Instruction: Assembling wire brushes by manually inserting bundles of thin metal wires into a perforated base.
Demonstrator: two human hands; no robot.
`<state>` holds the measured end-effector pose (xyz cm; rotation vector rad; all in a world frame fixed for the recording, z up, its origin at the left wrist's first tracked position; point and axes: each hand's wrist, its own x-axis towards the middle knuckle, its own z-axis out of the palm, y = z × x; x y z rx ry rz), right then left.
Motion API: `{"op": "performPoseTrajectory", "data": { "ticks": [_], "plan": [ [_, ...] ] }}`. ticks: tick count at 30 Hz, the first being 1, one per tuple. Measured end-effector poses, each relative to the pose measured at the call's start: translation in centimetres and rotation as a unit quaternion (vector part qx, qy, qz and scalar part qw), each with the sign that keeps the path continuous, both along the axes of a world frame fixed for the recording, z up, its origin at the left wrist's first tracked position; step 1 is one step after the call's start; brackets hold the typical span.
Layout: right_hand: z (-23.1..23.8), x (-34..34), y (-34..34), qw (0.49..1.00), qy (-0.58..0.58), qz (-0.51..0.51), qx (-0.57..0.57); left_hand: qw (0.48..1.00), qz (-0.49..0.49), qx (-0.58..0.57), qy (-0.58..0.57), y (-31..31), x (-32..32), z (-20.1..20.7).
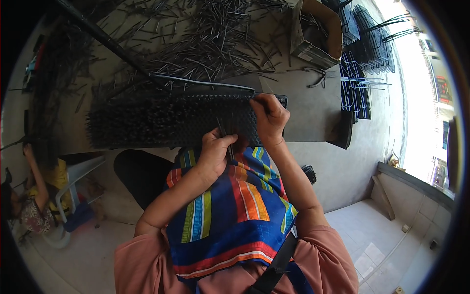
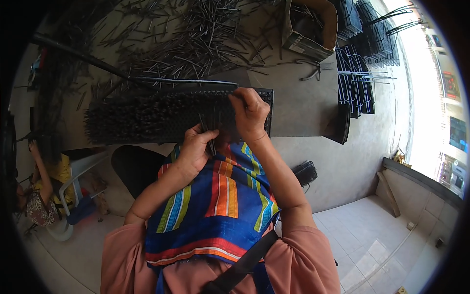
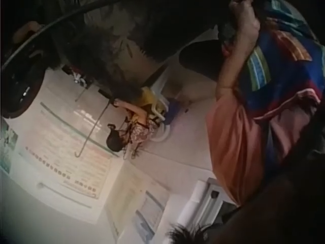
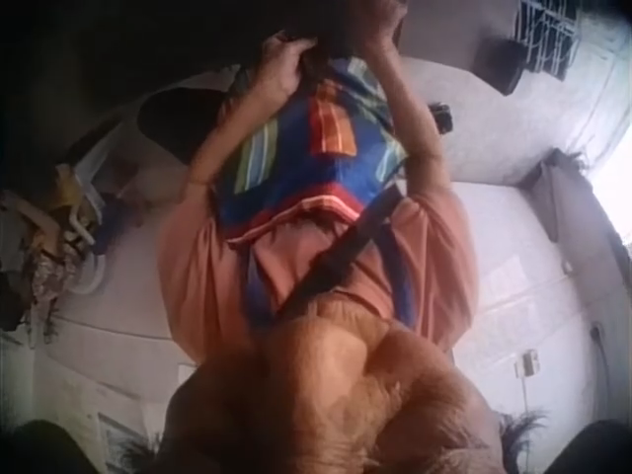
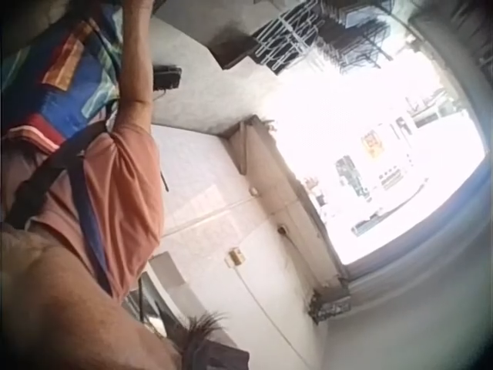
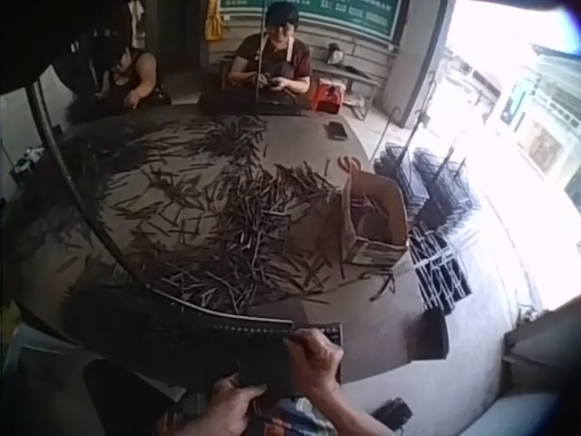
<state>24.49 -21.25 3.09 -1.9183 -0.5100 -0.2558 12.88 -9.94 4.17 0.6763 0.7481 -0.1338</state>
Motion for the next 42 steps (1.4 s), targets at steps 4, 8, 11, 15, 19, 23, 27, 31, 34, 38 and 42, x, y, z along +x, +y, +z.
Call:
{"op": "performPoseTrajectory", "data": {
  "ticks": [4,8,11,15,19,23,27,31,34,38,42],
  "plan": [
    [0.1,-0.5,-0.2,0.999,0.051,-0.002,0.014,1.000,0.001,-0.010,0.028,0.3,-0.1,-0.1],
    [-0.3,-0.5,0.0,1.000,-0.014,0.009,-0.005,0.999,0.001,-0.025,0.020,0.4,-0.1,0.2],
    [0.0,-0.4,0.0,0.992,-0.076,0.026,-0.098,0.999,-0.006,-0.035,0.028,0.6,-0.1,-0.1],
    [1.0,-0.8,0.2,0.968,-0.115,0.037,-0.218,0.998,-0.004,-0.051,0.021,0.6,-0.3,-0.1],
    [1.0,-2.0,-0.9,0.993,-0.024,0.042,-0.108,0.998,-0.003,-0.063,0.004,0.7,-0.4,-0.2],
    [1.0,-2.5,-2.3,0.904,0.407,0.132,0.012,0.995,-0.095,-0.036,-0.020,0.5,-0.2,-0.2],
    [2.0,-2.1,-3.0,0.855,0.488,0.051,0.166,0.998,-0.060,-0.035,0.002,0.3,0.2,0.0],
    [1.3,-0.8,-3.0,0.946,0.231,-0.002,0.227,0.997,-0.053,-0.036,0.035,0.3,0.4,0.6],
    [0.7,-0.2,-2.4,0.982,0.120,0.023,0.147,0.999,-0.047,-0.012,0.024,0.0,0.4,0.9],
    [0.6,0.5,-2.2,0.992,0.082,0.026,0.088,0.999,-0.045,-0.001,0.030,0.1,0.9,0.7],
    [0.9,0.6,-2.1,0.992,0.077,0.047,0.090,0.998,-0.045,0.036,0.002,0.2,0.8,1.0]
  ]
}}
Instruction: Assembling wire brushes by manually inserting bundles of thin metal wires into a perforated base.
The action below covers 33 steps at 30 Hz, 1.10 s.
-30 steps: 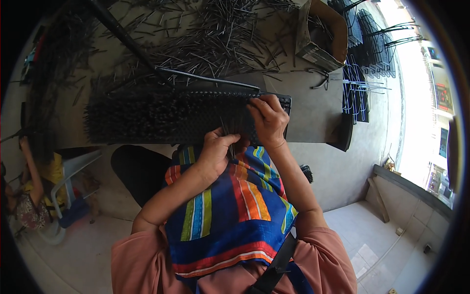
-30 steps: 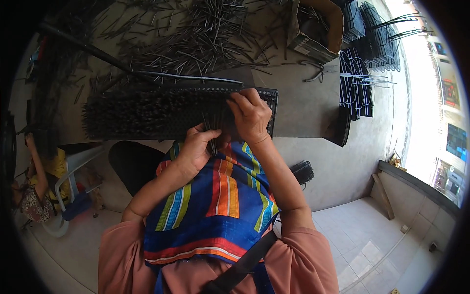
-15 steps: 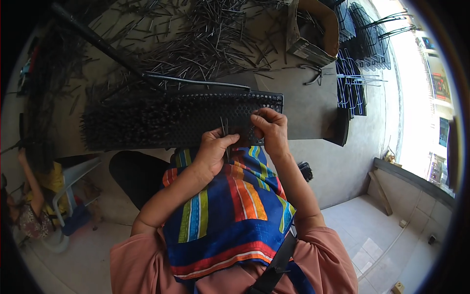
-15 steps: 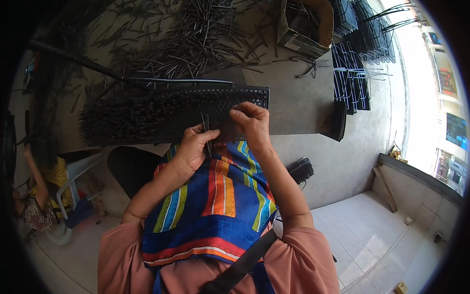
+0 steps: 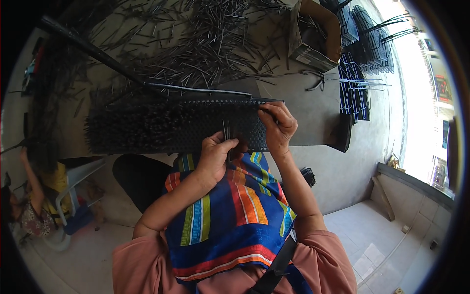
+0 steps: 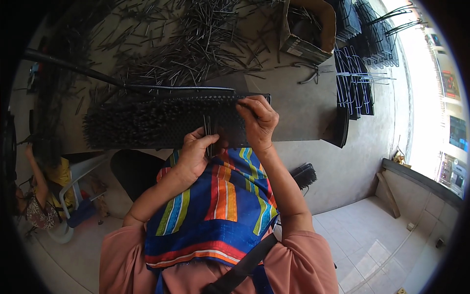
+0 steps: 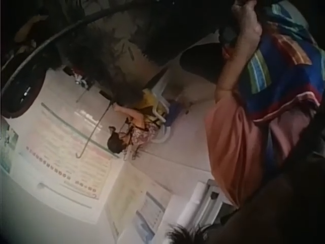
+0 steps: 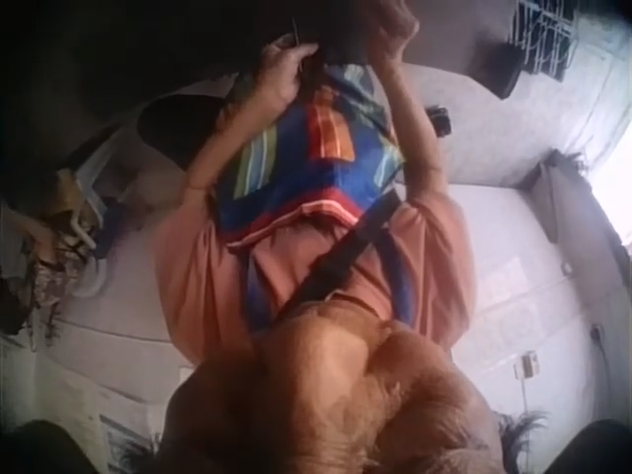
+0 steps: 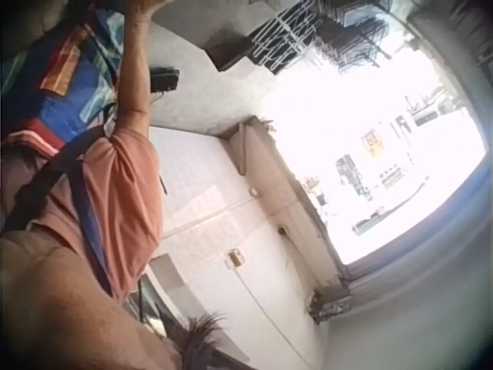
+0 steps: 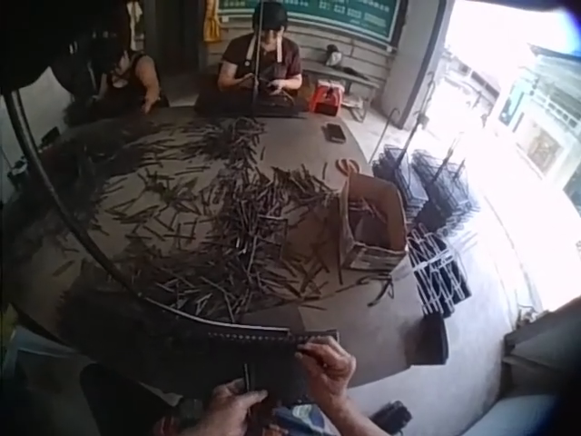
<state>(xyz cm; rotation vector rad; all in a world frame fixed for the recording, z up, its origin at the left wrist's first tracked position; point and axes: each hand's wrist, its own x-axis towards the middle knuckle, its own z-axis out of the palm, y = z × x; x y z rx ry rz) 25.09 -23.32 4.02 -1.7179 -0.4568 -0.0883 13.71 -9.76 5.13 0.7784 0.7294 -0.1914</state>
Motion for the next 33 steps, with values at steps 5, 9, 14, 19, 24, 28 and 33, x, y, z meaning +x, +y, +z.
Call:
{"op": "performPoseTrajectory", "data": {
  "ticks": [5,9,14,19,24,28,33],
  "plan": [
    [-0.2,-0.8,-0.1,1.000,-0.022,-0.011,-0.017,0.998,-0.015,-0.045,0.036,-0.3,-0.6,-0.9],
    [0.3,-0.8,-0.1,0.998,0.017,-0.025,-0.055,0.999,-0.009,-0.045,0.025,-0.5,-1.2,-1.2],
    [0.8,-0.2,0.4,0.993,-0.021,-0.003,-0.113,0.999,0.017,-0.040,0.006,-0.4,-0.8,-1.6],
    [1.2,-0.2,1.0,0.989,0.014,-0.025,-0.148,0.999,0.025,-0.027,0.014,0.0,-0.7,-0.9],
    [0.5,0.4,1.2,0.981,-0.094,0.007,-0.168,0.998,0.016,-0.035,0.048,0.1,-0.3,-0.7],
    [1.4,0.7,1.2,0.965,-0.138,0.057,-0.216,0.998,0.023,-0.052,0.040,-0.1,-0.2,-0.9],
    [1.5,0.8,1.0,0.958,-0.143,0.043,-0.246,0.997,0.025,-0.060,0.037,-0.3,-0.3,-1.2]
  ]
}}
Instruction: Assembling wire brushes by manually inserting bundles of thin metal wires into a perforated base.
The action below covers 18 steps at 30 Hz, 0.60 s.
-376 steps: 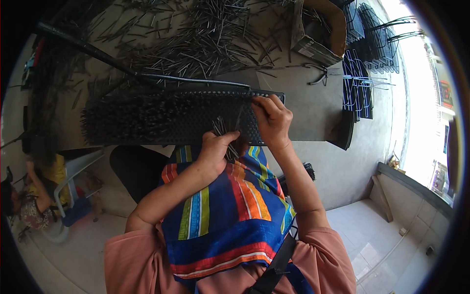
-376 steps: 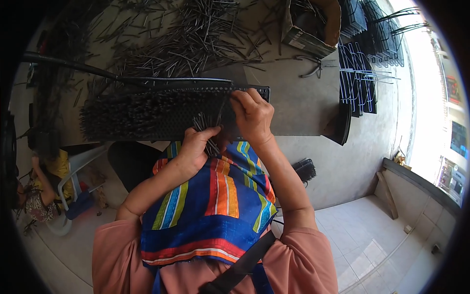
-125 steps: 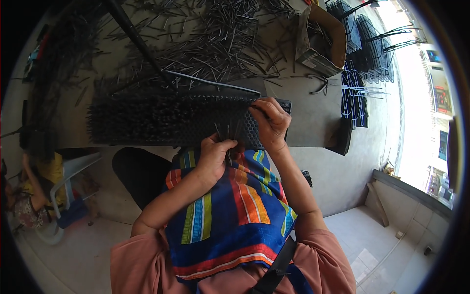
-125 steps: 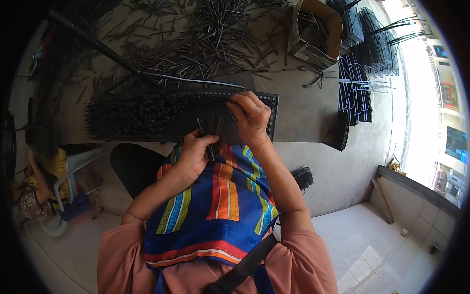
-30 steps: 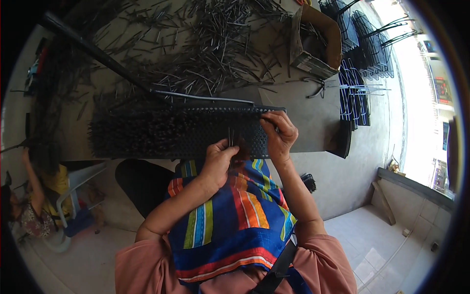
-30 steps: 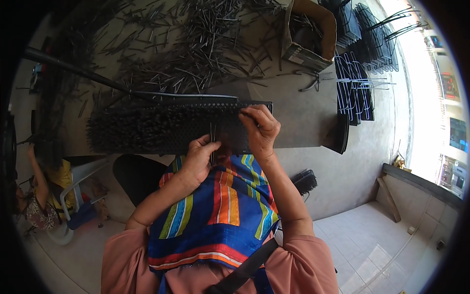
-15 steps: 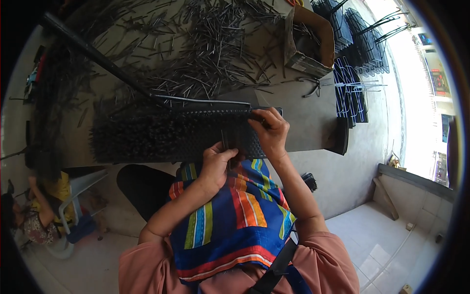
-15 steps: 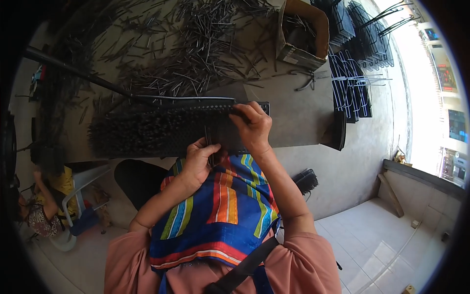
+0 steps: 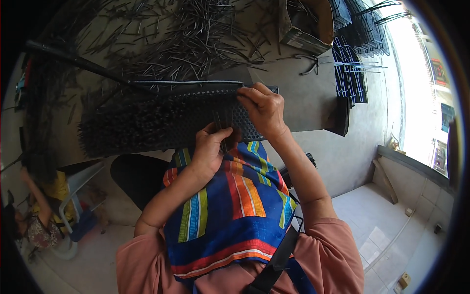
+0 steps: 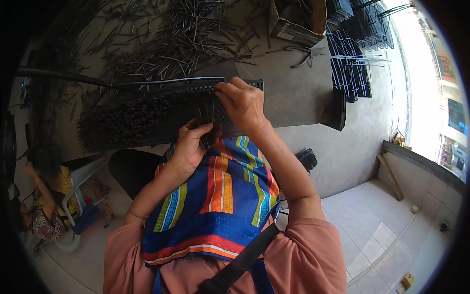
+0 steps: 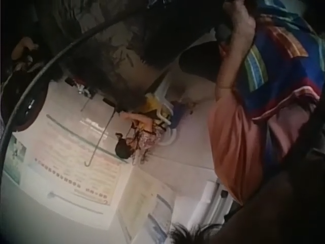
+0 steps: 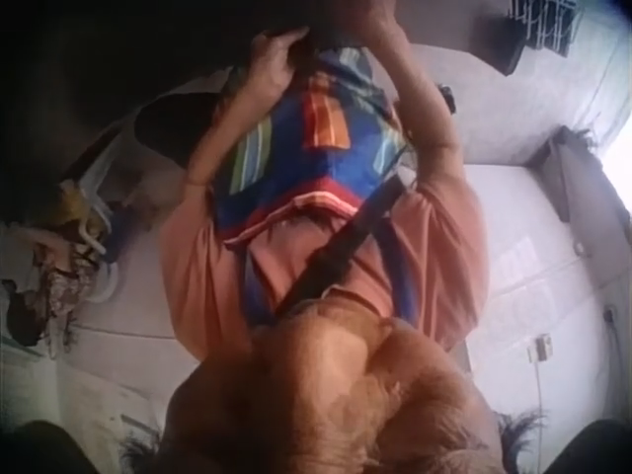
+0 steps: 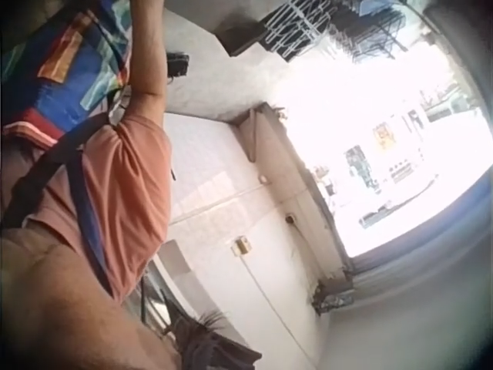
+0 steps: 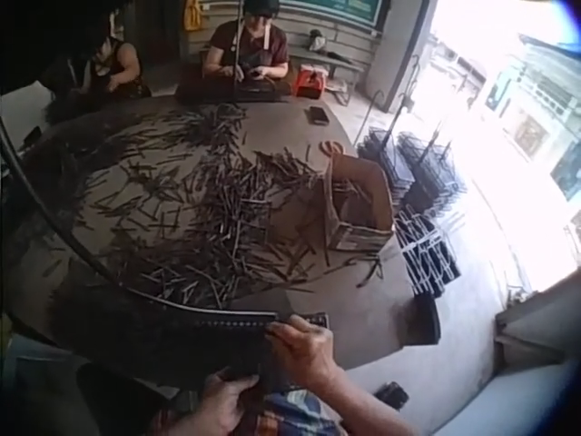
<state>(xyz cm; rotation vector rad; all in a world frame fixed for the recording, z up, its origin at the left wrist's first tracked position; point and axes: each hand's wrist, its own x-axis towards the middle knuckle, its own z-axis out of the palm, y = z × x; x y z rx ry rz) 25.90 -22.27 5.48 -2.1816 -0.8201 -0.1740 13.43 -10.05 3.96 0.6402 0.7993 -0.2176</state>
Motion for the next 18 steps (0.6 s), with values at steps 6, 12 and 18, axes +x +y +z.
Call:
{"op": "performPoseTrajectory", "data": {
  "ticks": [6,12,18],
  "plan": [
    [0.6,-0.3,0.3,0.996,-0.061,0.024,-0.058,1.000,-0.003,0.004,0.005,0.2,0.2,0.3],
    [-0.2,-0.8,-0.5,0.999,-0.012,-0.038,-0.015,1.000,0.005,0.001,-0.009,0.3,0.3,0.1],
    [-0.4,-1.1,0.0,0.998,-0.035,-0.045,-0.006,1.000,0.009,-0.005,-0.009,0.3,0.2,0.1]
  ]
}}
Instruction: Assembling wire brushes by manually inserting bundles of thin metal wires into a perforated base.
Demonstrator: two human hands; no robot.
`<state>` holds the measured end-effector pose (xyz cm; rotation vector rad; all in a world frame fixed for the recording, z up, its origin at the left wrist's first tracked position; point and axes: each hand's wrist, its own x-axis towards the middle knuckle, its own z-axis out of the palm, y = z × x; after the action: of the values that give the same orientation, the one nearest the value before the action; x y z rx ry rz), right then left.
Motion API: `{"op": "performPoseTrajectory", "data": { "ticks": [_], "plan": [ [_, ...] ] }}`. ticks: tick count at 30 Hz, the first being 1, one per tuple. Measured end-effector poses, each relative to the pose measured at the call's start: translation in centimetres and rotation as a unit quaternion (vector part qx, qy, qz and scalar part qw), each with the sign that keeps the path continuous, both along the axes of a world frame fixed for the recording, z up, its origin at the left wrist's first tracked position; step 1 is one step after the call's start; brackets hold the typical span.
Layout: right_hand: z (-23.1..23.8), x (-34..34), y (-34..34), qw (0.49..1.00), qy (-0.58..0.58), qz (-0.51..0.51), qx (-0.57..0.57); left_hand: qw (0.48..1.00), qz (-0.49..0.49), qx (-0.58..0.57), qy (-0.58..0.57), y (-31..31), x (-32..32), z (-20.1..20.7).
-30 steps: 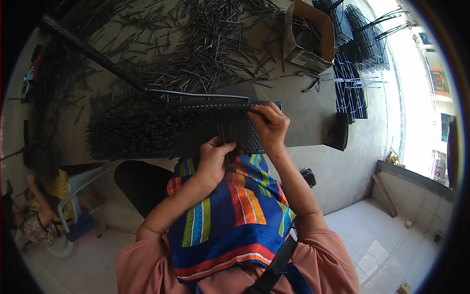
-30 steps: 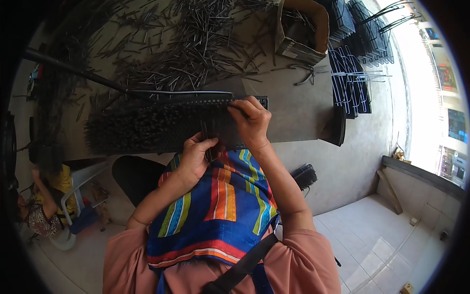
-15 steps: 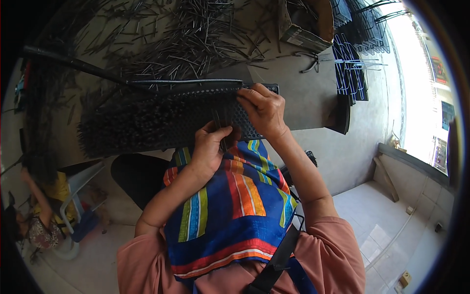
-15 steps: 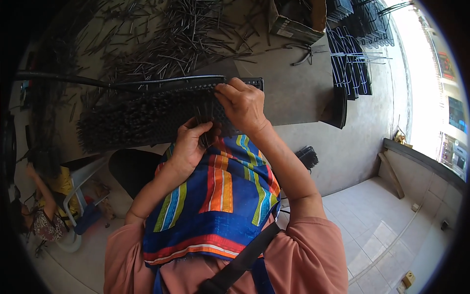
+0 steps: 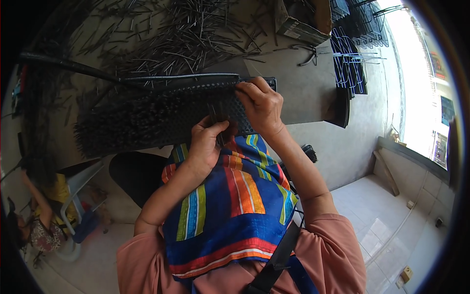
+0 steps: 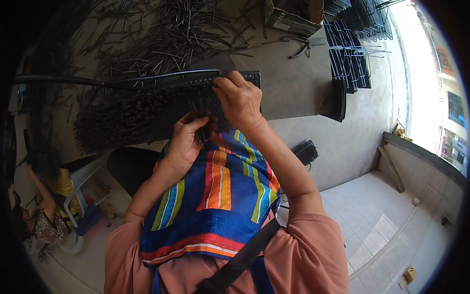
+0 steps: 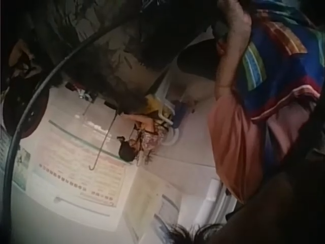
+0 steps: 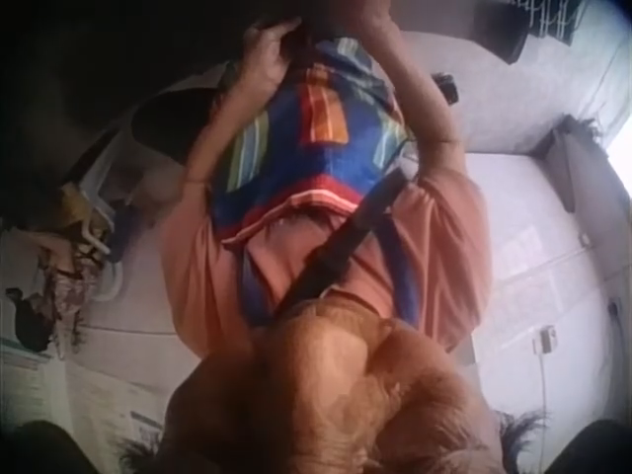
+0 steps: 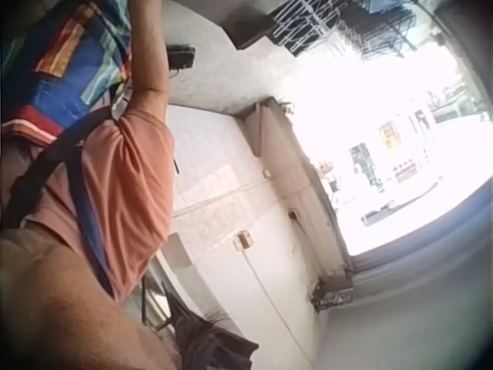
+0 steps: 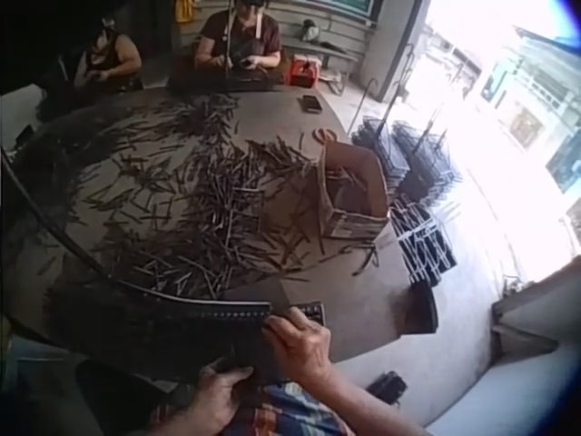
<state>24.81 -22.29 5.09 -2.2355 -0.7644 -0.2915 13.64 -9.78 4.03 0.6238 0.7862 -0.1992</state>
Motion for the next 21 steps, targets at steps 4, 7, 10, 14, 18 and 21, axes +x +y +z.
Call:
{"op": "performPoseTrajectory", "data": {
  "ticks": [4,7,10,14,18,21],
  "plan": [
    [0.6,0.2,0.6,0.999,0.001,0.016,-0.030,1.000,-0.006,-0.002,-0.008,0.2,-0.2,0.0],
    [0.7,0.4,0.6,0.994,0.027,0.017,-0.108,1.000,-0.004,-0.002,-0.004,0.3,-0.3,-0.1],
    [0.5,0.0,-0.1,0.998,0.029,-0.008,-0.047,1.000,-0.007,-0.001,-0.012,0.3,-0.4,-0.2],
    [-0.1,-0.7,-1.6,0.972,0.231,-0.013,0.034,0.999,-0.011,-0.015,-0.040,0.2,-0.3,0.0],
    [-0.7,-1.9,-1.7,0.847,0.506,0.034,0.158,0.998,-0.047,0.000,-0.047,-0.4,0.1,0.2],
    [-0.2,-1.9,-1.9,0.801,0.561,0.006,0.208,0.996,-0.074,0.022,-0.038,-0.8,0.2,0.3]
  ]
}}
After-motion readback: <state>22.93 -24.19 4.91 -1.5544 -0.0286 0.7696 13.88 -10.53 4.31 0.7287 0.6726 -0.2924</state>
